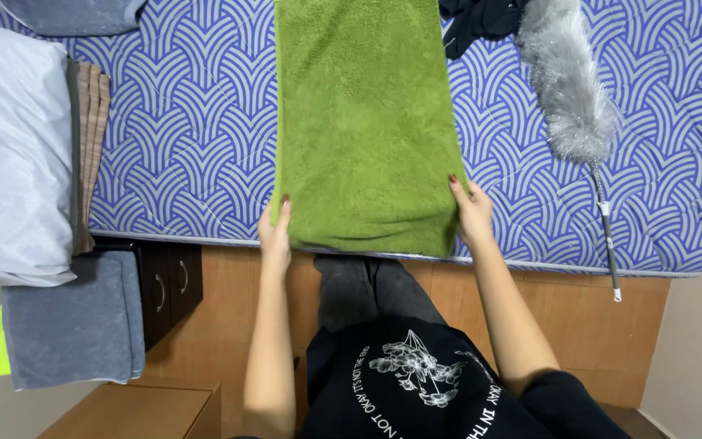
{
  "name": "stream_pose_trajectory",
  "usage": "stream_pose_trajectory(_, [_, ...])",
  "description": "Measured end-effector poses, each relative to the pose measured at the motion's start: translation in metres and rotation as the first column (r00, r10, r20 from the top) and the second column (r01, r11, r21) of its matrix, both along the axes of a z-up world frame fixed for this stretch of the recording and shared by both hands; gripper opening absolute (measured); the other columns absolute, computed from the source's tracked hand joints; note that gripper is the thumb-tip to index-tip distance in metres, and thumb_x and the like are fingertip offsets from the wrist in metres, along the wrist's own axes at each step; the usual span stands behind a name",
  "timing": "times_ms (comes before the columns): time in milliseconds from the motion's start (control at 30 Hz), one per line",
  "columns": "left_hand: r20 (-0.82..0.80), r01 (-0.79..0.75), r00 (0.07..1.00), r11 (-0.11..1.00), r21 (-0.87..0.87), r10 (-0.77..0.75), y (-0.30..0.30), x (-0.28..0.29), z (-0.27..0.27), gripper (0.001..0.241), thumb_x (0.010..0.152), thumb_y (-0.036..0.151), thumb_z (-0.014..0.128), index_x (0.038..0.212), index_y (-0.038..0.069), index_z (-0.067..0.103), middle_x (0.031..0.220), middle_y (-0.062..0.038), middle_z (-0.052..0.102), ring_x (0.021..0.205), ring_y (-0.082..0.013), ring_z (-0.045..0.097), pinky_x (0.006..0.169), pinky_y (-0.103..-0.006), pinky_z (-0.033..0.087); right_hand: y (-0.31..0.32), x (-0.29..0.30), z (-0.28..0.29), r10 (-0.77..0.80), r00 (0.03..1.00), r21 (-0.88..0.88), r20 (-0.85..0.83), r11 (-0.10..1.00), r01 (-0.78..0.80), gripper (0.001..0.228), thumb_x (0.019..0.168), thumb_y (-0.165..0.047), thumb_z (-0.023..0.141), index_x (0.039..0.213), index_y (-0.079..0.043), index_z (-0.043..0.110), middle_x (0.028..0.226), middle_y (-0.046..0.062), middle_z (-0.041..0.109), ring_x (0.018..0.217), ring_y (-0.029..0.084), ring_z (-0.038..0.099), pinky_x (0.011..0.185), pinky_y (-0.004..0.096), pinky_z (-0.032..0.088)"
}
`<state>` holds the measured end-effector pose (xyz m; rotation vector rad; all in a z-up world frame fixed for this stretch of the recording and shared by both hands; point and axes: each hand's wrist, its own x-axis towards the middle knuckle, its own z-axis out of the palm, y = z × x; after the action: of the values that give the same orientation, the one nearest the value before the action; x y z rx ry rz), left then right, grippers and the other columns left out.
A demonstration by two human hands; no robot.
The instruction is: Folding towels and stacking them on a bedside table.
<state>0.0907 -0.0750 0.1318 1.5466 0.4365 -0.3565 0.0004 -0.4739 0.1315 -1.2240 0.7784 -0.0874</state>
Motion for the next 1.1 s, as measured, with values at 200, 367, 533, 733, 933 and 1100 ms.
stream_pose_trajectory(200, [-0.131,0.01,0.991,0.974,-0.227,-0.041,0.071,-0.094,0.003,0.043,0.097,0.022,0.066,0.134,0.001,0.061,0.129,-0.006,0.068,0.122,-0.0162,0.059,0.107,-0.0323,0.043,-0.022,-0.127,0.021,0.253,0.967,0.139,-0.033,0.959,-0.246,0.035,0.098,-0.021,0.069,0.127,0.0,0.066,0.12,0.003,0.069,0.112,0.012,0.06,0.103,0.03,0.046])
stream_pose_trajectory(367, [-0.467,-0.054,0.882,0.97,-0.237,-0.065,0.118,-0.144,-0.15,0.055,0.101,0.033,0.062,0.139,-0.007,0.059,0.122,-0.013,0.068,0.113,-0.0229,0.057,0.101,-0.0367,0.042,-0.008,-0.153,-0.023,0.386,0.773,0.392,-0.503,0.899,-0.193,0.044,0.092,-0.037,0.067,0.127,-0.01,0.068,0.12,-0.001,0.069,0.11,0.013,0.058,0.098,0.031,0.047])
stream_pose_trajectory(533, [-0.548,0.056,0.83,0.993,-0.102,-0.103,0.063,-0.066,-0.129,0.071,0.097,0.056,0.053,0.146,0.005,0.053,0.126,-0.018,0.071,0.119,-0.0346,0.063,0.094,-0.0372,0.046,-0.008,-0.096,-0.087,0.386,0.797,0.409,-0.464,0.892,-0.194,0.056,0.094,-0.05,0.069,0.132,-0.01,0.062,0.113,0.002,0.061,0.103,0.017,0.056,0.091,0.034,0.048])
stream_pose_trajectory(733, [-0.341,0.523,0.852,0.626,0.579,-0.397,0.011,0.003,-0.087,0.078,0.094,0.066,0.063,0.125,-0.005,0.065,0.113,-0.027,0.069,0.107,-0.0374,0.066,0.092,-0.0441,0.051,0.002,-0.036,-0.104,0.142,0.855,-0.219,-0.499,0.934,-0.283,0.06,0.087,-0.054,0.078,0.105,0.002,0.068,0.093,0.009,0.069,0.079,0.013,0.062,0.071,0.028,0.051])
stream_pose_trajectory(933, [-0.264,0.402,0.915,0.695,0.596,-0.304,-0.014,0.056,-0.128,0.068,0.097,0.059,0.07,0.104,-0.009,0.07,0.094,-0.027,0.07,0.088,-0.0385,0.067,0.076,-0.0478,0.049,-0.006,0.033,-0.083,-0.031,0.917,-0.242,-0.397,0.968,-0.072,0.049,0.092,-0.048,0.078,0.092,0.0,0.072,0.081,0.001,0.067,0.069,0.01,0.055,0.063,0.027,0.045])
stream_pose_trajectory(1100, [-0.216,0.25,0.963,0.839,0.484,-0.162,-0.033,0.099,-0.134,0.063,0.087,0.049,0.078,0.117,-0.004,0.065,0.097,-0.017,0.073,0.086,-0.0244,0.067,0.076,-0.0361,0.053,-0.028,0.073,-0.083,0.023,0.963,-0.137,-0.269,0.989,-0.062,0.042,0.093,-0.037,0.082,0.105,0.001,0.07,0.092,0.002,0.069,0.075,0.009,0.059,0.067,0.028,0.048])
